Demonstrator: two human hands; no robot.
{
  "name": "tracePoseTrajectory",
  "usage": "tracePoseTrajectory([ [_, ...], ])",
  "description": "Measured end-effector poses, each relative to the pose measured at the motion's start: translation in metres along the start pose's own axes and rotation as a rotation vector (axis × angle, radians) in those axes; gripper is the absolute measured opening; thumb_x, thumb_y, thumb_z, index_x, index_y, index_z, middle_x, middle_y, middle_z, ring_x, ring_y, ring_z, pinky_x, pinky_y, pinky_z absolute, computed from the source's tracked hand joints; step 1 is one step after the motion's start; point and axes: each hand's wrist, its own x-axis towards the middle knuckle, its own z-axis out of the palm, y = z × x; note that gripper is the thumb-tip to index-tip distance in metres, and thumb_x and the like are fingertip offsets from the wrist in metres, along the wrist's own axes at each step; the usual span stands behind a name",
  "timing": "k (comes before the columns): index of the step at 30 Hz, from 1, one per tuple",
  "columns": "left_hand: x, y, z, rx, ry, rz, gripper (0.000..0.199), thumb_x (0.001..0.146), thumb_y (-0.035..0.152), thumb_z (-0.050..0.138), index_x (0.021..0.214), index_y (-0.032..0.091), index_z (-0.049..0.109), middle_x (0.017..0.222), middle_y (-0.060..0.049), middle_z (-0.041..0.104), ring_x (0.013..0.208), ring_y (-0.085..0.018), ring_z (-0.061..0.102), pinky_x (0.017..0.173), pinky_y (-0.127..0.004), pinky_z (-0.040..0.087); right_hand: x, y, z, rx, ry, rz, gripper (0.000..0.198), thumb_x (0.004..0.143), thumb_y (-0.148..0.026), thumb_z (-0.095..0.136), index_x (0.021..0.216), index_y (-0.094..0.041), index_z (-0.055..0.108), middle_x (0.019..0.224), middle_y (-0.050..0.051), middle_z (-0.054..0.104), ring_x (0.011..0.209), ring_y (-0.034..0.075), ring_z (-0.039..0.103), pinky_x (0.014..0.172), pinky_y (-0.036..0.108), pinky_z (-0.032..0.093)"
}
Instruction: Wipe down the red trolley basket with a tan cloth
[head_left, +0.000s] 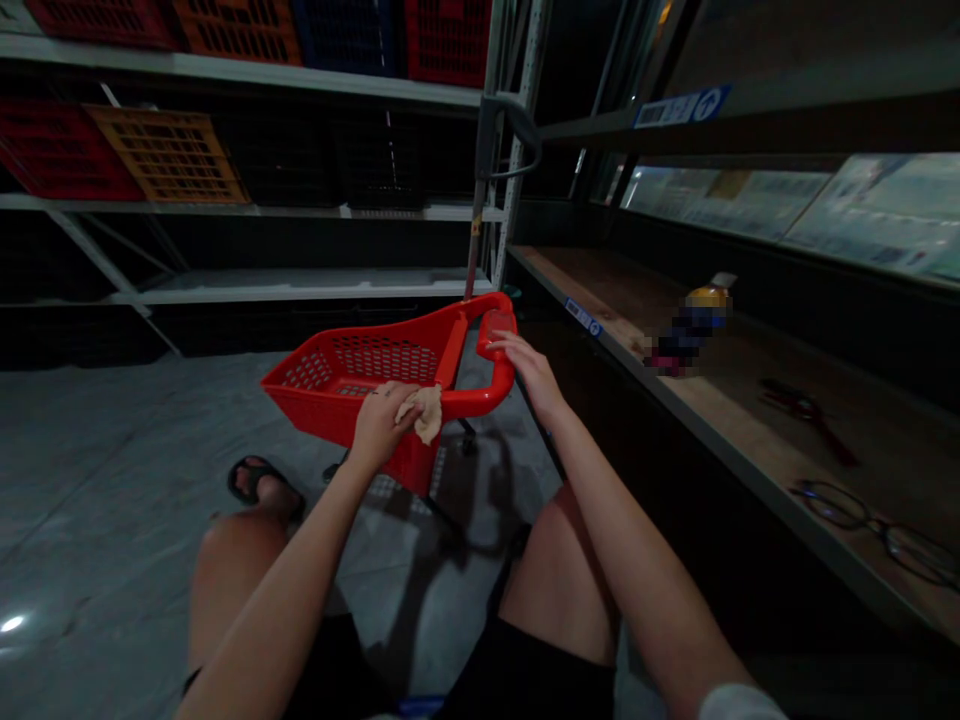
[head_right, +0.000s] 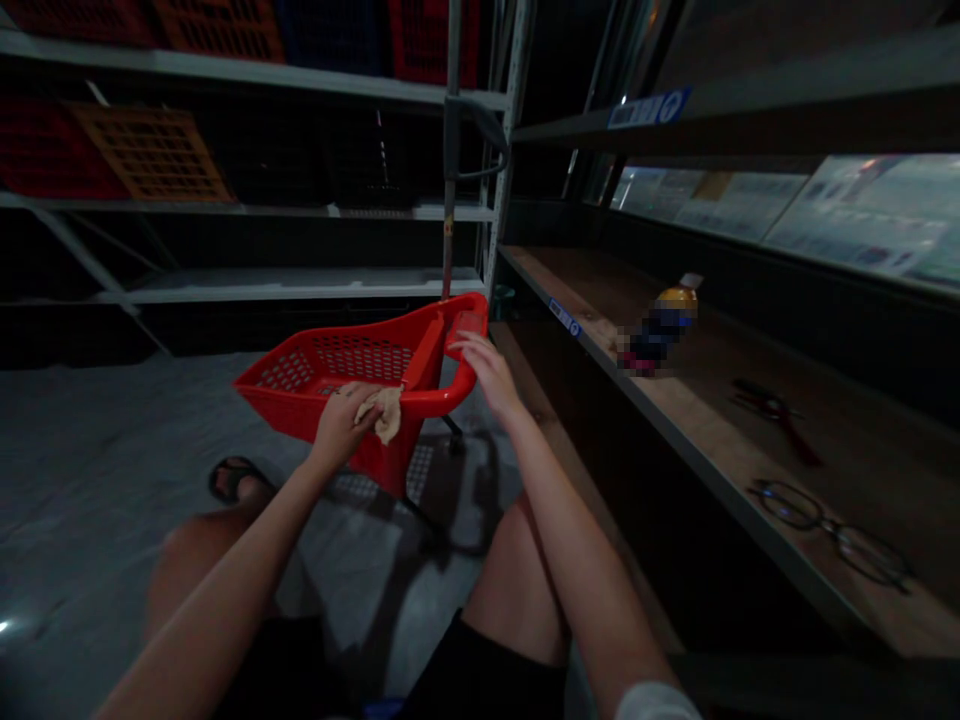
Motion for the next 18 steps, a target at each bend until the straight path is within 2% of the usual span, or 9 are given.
tracePoseTrajectory([
  [2,0.006,0.006,0.004,0.005,0.012,-0.001,0.039,0.102,0.043,0.046,0.123,0.018,0.067,0.116,-0.011,0.069,0.111,-0.025,0.061,0.096,-0.037,0.047,-0.015,-0.016,0.007,-0.150,-0.071,-0.065,0.036,0.101,-0.045,0.048,0.103,-0.024,0.077,0.134,0.007,0.070,0.131,0.021,0.061,0.119,0.043,0.040],
  [5,0.016,0.021,0.008,0.001,0.026,-0.016,0.037,0.103,0.043,0.046,0.122,0.019,0.067,0.114,-0.010,0.069,0.107,-0.024,0.062,0.095,-0.036,0.048,-0.024,-0.033,0.021,-0.553,-0.146,-0.128,0.030,0.100,-0.035,0.051,0.100,-0.023,0.078,0.116,0.008,0.078,0.115,0.024,0.068,0.120,0.050,0.034],
  [7,0.024,0.036,0.011,-0.002,0.041,0.001,0.036,0.104,0.042,0.046,0.122,0.018,0.066,0.115,-0.010,0.068,0.109,-0.024,0.062,0.097,-0.036,0.048,-0.020,-0.036,0.025,-0.809,-0.163,-0.114,0.033,0.101,-0.031,0.048,0.093,-0.020,0.079,0.101,0.010,0.080,0.100,0.025,0.071,0.115,0.049,0.038],
  [9,0.034,0.055,0.017,0.004,0.047,0.076,0.037,0.104,0.041,0.046,0.126,0.017,0.065,0.119,-0.011,0.067,0.112,-0.024,0.061,0.099,-0.036,0.049,-0.014,-0.037,0.023,-0.976,-0.190,-0.086,0.042,0.103,-0.031,0.044,0.087,-0.017,0.080,0.090,0.014,0.079,0.090,0.025,0.071,0.105,0.044,0.045],
  [11,0.043,0.074,0.024,0.020,0.055,0.154,0.038,0.103,0.041,0.049,0.129,0.017,0.063,0.123,-0.012,0.066,0.113,-0.024,0.061,0.098,-0.036,0.050,-0.008,-0.035,0.016,-1.075,-0.235,-0.079,0.048,0.105,-0.032,0.040,0.086,-0.014,0.080,0.085,0.016,0.078,0.084,0.025,0.070,0.096,0.041,0.047],
  [14,0.051,0.091,0.037,0.026,0.116,0.192,0.036,0.102,0.039,0.051,0.127,0.018,0.065,0.122,-0.012,0.068,0.110,-0.025,0.063,0.095,-0.035,0.052,-0.005,-0.030,0.004,-1.116,-0.287,-0.127,0.048,0.105,-0.027,0.037,0.087,-0.012,0.079,0.085,0.015,0.077,0.083,0.024,0.067,0.091,0.038,0.046],
  [16,0.048,0.086,0.044,0.007,0.178,0.209,0.035,0.103,0.039,0.049,0.127,0.019,0.065,0.125,-0.012,0.069,0.113,-0.024,0.064,0.097,-0.035,0.052,-0.007,-0.022,0.000,-1.086,-0.269,-0.186,0.045,0.104,-0.025,0.039,0.084,-0.014,0.077,0.084,0.012,0.077,0.083,0.023,0.065,0.094,0.037,0.045],
  [18,0.039,0.064,0.049,-0.004,0.226,0.223,0.036,0.104,0.040,0.048,0.129,0.020,0.065,0.128,-0.011,0.068,0.118,-0.024,0.063,0.101,-0.036,0.051,-0.010,-0.011,-0.002,-1.049,-0.190,-0.245,0.043,0.104,-0.025,0.041,0.080,-0.016,0.076,0.081,0.010,0.075,0.083,0.022,0.062,0.097,0.038,0.043],
])
